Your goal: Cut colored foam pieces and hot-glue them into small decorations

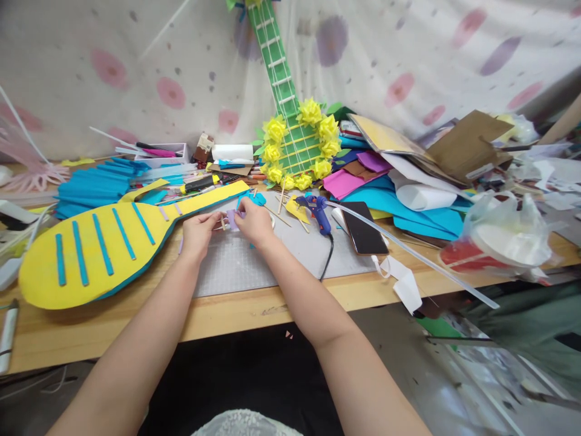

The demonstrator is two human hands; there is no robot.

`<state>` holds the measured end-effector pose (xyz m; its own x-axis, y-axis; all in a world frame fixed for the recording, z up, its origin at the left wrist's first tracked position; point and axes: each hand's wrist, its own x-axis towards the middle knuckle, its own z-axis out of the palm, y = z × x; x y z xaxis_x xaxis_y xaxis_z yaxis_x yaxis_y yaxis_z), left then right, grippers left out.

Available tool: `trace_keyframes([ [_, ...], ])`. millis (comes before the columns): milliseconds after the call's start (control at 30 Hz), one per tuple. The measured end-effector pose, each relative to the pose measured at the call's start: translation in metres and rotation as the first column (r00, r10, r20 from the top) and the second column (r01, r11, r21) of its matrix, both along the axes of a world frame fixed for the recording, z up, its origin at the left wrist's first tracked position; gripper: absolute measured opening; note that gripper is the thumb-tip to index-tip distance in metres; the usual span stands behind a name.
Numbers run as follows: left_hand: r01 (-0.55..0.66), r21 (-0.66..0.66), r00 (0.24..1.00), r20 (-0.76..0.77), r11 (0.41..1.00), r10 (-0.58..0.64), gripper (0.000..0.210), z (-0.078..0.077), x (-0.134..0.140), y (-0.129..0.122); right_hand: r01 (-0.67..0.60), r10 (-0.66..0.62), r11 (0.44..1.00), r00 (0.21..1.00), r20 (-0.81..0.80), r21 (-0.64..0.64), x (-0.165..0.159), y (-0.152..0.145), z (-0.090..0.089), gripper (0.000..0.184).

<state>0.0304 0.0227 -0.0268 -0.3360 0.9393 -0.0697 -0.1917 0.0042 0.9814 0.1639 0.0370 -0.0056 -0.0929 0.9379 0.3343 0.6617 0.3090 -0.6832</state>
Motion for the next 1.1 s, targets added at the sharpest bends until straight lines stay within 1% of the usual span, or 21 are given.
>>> trace_keyframes([
  [133,-0.030,0.027,0.999,-0.032,0.999,0.031,0.030,-0.006,-0.001,0.002,-0.008,0.007,1.000,0.999,0.044,0.027,-0.007,-0.001,0.000,0.005],
  [333,-0.044,0.052,0.991,-0.125,0.998,0.051,0.029,-0.013,-0.004,0.005,-0.027,0.027,1.000,0.999,0.038,0.006,-0.011,-0.002,0.001,0.006],
  [467,-0.053,0.049,0.989,-0.136,0.997,0.059,0.028,-0.011,-0.003,0.004,-0.053,0.053,0.999,0.999,0.003,-0.002,-0.011,-0.004,0.003,0.007],
  [633,-0.055,0.029,0.987,-0.152,0.998,0.059,0.026,-0.007,0.000,0.002,-0.056,0.055,0.998,0.998,-0.034,-0.027,-0.013,-0.005,0.003,0.009],
  [800,-0.052,-0.005,0.983,-0.177,0.999,0.050,0.029,-0.008,-0.001,0.004,-0.063,0.056,0.996,0.993,-0.104,-0.064,-0.013,-0.003,0.002,0.012],
  [967,-0.046,-0.008,0.987,-0.152,0.999,0.045,0.029,-0.008,-0.001,0.004,-0.084,0.066,0.992,0.980,-0.189,-0.090,-0.012,-0.001,0.000,0.014],
  [1100,-0.045,-0.013,0.992,-0.122,0.999,0.043,0.029,-0.005,0.000,0.003,-0.096,0.071,0.990,0.973,-0.220,-0.104,-0.011,0.001,-0.002,0.014],
])
